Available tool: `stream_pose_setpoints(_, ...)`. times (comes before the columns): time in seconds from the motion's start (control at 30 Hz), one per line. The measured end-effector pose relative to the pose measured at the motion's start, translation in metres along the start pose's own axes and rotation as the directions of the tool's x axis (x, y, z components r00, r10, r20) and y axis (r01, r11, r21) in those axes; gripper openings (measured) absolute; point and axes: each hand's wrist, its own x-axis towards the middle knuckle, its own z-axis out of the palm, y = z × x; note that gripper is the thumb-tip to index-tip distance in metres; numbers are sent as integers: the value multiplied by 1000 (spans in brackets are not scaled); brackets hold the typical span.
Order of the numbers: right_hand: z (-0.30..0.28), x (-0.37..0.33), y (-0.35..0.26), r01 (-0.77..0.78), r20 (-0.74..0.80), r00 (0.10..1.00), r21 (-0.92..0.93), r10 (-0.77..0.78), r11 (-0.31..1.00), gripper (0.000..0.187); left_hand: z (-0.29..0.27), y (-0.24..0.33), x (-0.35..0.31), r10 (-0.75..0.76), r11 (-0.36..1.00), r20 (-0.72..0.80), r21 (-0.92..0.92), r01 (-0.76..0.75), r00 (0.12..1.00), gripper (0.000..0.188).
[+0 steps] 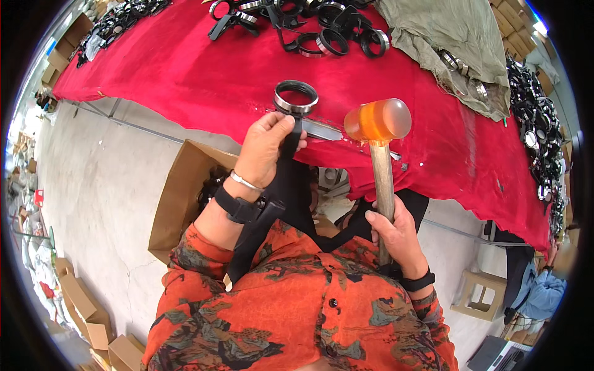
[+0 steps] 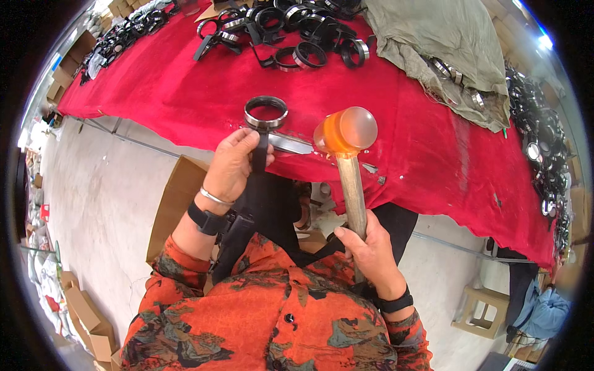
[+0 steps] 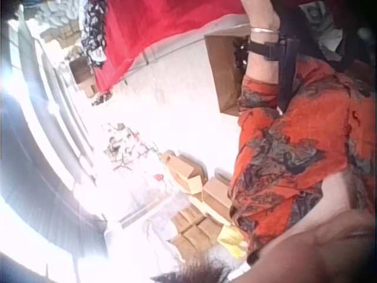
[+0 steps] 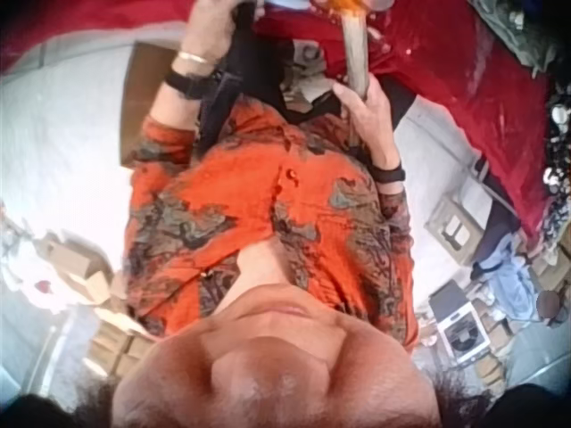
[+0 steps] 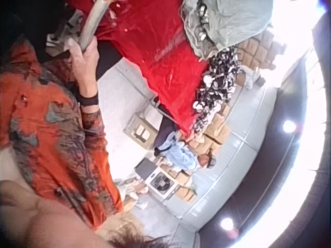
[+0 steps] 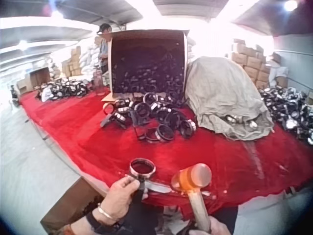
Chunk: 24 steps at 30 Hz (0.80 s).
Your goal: Assembling plastic and metal components of clamps using a mallet.
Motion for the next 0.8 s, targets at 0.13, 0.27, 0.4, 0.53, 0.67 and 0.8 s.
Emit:
stream_pose_setpoints(0.13, -2, 0, -3, -5, -22, 1000, -45, 4, 999, 32, 3, -21, -16, 86, 980, 141, 169, -110, 986, 27)
stream_pose_setpoints(0.27, -2, -1, -16, 7, -47, 999, -107, -12, 994, 30, -2, -41, -21, 253, 957, 58, 131, -259, 966, 32)
stream_pose_setpoints(0.4, 1, -1, -19, 13, -35, 999, -116, -17, 993, 28, -1, -50, -22, 319, 940, -5, 128, -316, 948, 25)
stream_pose_setpoints(0.53, 6, -6, -27, 70, -99, 992, -63, -76, 996, 27, -14, -47, -14, 197, 926, 63, 315, -207, 978, 17)
stream_pose_setpoints(0.67, 6, -14, -48, 224, -160, 956, -137, -245, 965, 26, -11, -50, -11, 236, 912, 126, 313, -264, 964, 20)
stream_pose_setpoints(0.8, -5, -5, -25, 119, -30, 987, -516, -157, 848, 28, -6, -54, -11, 272, 896, 118, 331, -296, 955, 23)
